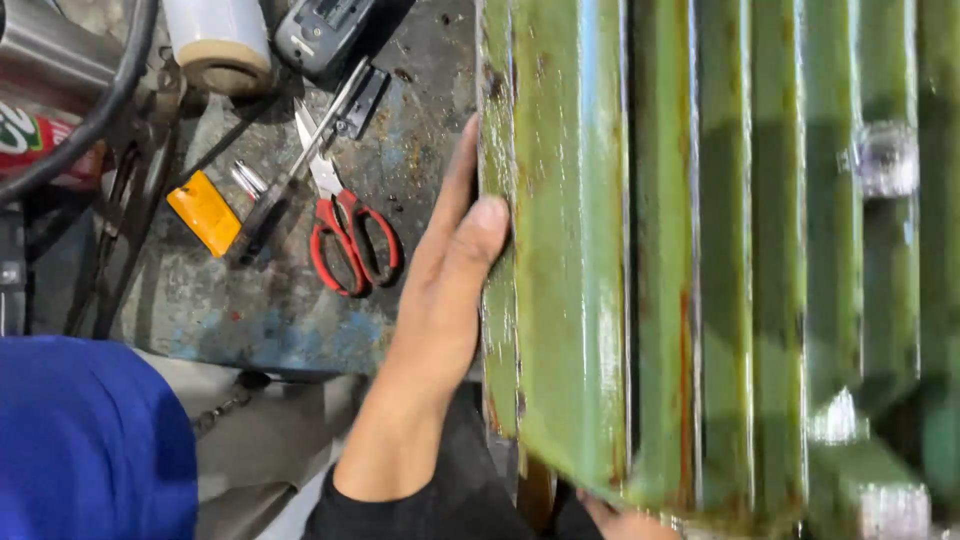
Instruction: The person holds and rotates a green motor housing to inspect its interior. They then use a screwdriver to manipulate and adjust the copper windings inside the motor casing.
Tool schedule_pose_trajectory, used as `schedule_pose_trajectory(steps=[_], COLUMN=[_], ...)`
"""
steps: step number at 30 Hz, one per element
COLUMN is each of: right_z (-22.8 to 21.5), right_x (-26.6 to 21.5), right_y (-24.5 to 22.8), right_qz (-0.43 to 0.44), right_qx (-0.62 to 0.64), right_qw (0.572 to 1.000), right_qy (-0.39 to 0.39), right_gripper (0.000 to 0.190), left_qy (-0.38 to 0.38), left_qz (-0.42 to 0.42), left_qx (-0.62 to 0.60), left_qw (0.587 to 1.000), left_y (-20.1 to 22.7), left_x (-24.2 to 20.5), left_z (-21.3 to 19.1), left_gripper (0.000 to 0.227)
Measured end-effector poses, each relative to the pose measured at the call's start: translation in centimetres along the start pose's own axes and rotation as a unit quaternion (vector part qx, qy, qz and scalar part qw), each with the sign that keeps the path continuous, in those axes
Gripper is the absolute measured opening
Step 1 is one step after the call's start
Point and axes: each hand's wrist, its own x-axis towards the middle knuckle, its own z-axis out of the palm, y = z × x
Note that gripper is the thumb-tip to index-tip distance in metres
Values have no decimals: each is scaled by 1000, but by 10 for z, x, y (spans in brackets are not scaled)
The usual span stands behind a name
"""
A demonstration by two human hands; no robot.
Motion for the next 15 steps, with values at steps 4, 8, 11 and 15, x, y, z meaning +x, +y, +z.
schedule_pose_trajectory(steps=[4, 8, 11, 15], right_z=[-45, -27, -22, -27], right_x=[31, 22, 11, -2], right_y=[-22, -15, -26, -62], right_qz=[20, -86, -198, -262], right_qx=[21, 229, 314, 349], right_qw=[999, 963, 918, 880], right_qy=[20, 109, 142, 191], right_gripper=[60, 58, 43, 42], left_qy=[-44, -40, 10, 38], left_qz=[37, 59, -57, -19], left_qx=[-12, -11, -3, 289], left_qw=[998, 997, 998, 956], left_y=[-10, -67, -165, -255], left_x=[-61, -150, -205, -229], left_z=[-20, -59, -101, -127], left_gripper=[71, 54, 46, 50])
